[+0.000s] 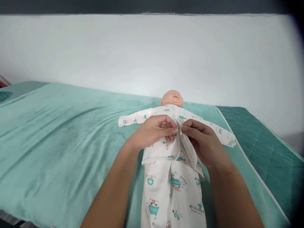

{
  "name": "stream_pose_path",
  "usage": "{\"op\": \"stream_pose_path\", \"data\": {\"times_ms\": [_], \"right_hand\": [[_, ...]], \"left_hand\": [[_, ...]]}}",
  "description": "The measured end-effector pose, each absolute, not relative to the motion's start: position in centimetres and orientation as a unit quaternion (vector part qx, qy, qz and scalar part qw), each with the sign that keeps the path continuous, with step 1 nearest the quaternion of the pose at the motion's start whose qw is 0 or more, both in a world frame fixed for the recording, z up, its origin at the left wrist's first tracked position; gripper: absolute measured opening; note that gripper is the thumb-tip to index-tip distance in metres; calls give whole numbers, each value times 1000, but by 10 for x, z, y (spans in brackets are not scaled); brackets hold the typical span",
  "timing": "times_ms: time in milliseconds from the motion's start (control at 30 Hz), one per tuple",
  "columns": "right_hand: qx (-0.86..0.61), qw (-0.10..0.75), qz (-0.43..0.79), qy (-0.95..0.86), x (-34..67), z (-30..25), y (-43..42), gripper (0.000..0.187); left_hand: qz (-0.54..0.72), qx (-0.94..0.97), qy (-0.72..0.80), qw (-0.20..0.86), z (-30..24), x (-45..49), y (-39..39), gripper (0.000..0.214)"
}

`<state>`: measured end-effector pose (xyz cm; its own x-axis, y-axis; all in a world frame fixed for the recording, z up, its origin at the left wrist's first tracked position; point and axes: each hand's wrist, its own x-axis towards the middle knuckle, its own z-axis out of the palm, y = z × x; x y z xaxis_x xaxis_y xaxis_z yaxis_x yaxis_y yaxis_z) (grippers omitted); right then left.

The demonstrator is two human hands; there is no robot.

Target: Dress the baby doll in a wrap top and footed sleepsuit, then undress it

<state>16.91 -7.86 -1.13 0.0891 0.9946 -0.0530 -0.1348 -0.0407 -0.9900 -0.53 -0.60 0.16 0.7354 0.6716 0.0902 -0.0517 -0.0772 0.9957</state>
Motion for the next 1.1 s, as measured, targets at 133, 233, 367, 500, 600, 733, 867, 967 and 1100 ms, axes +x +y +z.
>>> {"op": "stream_pose_path", "data": {"times_ms": [133, 233, 367, 500, 600, 733, 867, 967, 1100], "right_hand": [[-522, 528, 490, -457, 164, -9, -79, 25], [-527, 521, 484, -465, 161, -7, -80, 27], [-530, 524, 479, -463, 158, -5, -81, 32], [-529, 527, 482, -459, 157, -6, -80, 37], [-512, 533, 501, -452, 157, -7, -79, 36], [-512, 533, 500, -451, 158, -8, -78, 36], [-523, 534, 482, -458, 157, -8, -78, 36], [-532, 532, 473, -459, 155, -8, -79, 36], [-538, 531, 471, -455, 153, -9, -79, 34]], "left_hand": [[277, 666, 233, 652, 2, -8, -4, 17], [276, 661, 236, 657, 1, -8, -4, 21], [276, 657, 230, 663, 0, -9, -4, 21], [275, 656, 226, 666, 0, -9, -3, 22], [277, 659, 234, 659, -1, -8, -3, 23], [276, 664, 251, 648, 0, -9, -3, 23], [262, 678, 262, 635, 3, -11, -4, 24], [248, 689, 271, 625, 5, -12, -5, 23], [241, 707, 280, 603, 4, -12, -5, 18]]}}
